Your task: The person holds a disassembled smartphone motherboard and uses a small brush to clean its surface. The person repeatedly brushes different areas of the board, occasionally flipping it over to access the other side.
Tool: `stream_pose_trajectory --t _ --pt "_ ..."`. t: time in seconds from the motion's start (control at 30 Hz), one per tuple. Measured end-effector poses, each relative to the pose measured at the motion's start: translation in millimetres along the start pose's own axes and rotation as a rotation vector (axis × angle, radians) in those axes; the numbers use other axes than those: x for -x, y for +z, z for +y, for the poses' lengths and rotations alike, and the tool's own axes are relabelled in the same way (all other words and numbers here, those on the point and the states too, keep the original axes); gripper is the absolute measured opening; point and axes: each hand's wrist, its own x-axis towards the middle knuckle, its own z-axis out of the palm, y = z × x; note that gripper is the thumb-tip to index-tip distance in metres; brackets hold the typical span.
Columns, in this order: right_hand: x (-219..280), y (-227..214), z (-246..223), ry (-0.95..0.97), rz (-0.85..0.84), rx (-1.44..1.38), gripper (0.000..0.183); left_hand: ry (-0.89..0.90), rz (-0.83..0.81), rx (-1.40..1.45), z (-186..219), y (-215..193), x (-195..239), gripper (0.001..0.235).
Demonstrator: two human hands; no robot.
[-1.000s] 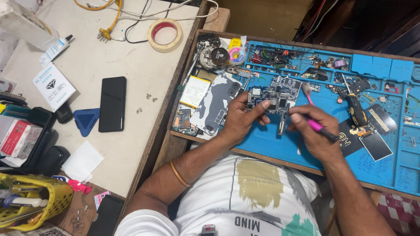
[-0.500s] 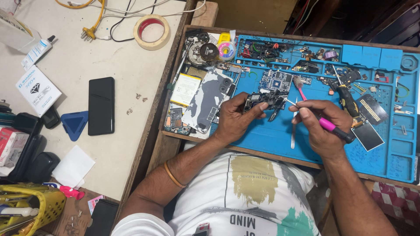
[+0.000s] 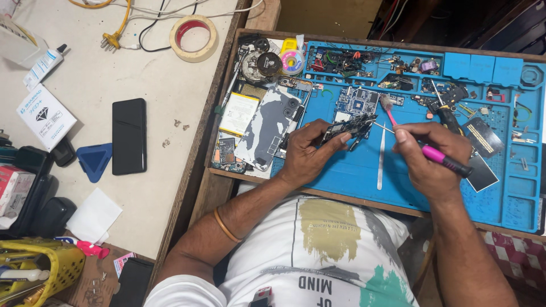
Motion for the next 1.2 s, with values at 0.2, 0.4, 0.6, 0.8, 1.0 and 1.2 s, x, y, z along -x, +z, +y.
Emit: stream_pose_trajectory --t 0.2,0.4,0.6,0.8,1.0,1.2 --pt "-0.9 1.4 -5.1 -0.161 0.055 0.19 0.013 -0.014 0.021 -0.031 6.6 1.7 -1.1 0.013" --pt "9.2 10.2 -13.4 -0.253 0.03 0.14 0.014 0.011 0.123 -0.199 16.5 -1.2 2.7 0.027" --pt "20.5 24.3 -42.1 -0.514 -0.047 0.187 0.023 0.206 0.114 -0.323 20.9 6.5 7.3 0.031" --pt "18.3 34.2 -57.5 -0.632 -0.072 0.258 0.027 0.219 0.059 -0.431 21.2 7.6 7.3 0.038" --pt "13.7 40.0 -58.3 -0.686 -0.067 0.295 0.027 0.271 0.071 -0.446 19.1 8.4 6.5 0.039" --pt "15.5 41.2 -59.9 -0.646 -0.1 0.246 0.024 0.206 0.061 -0.418 18.9 7.3 5.5 0.039"
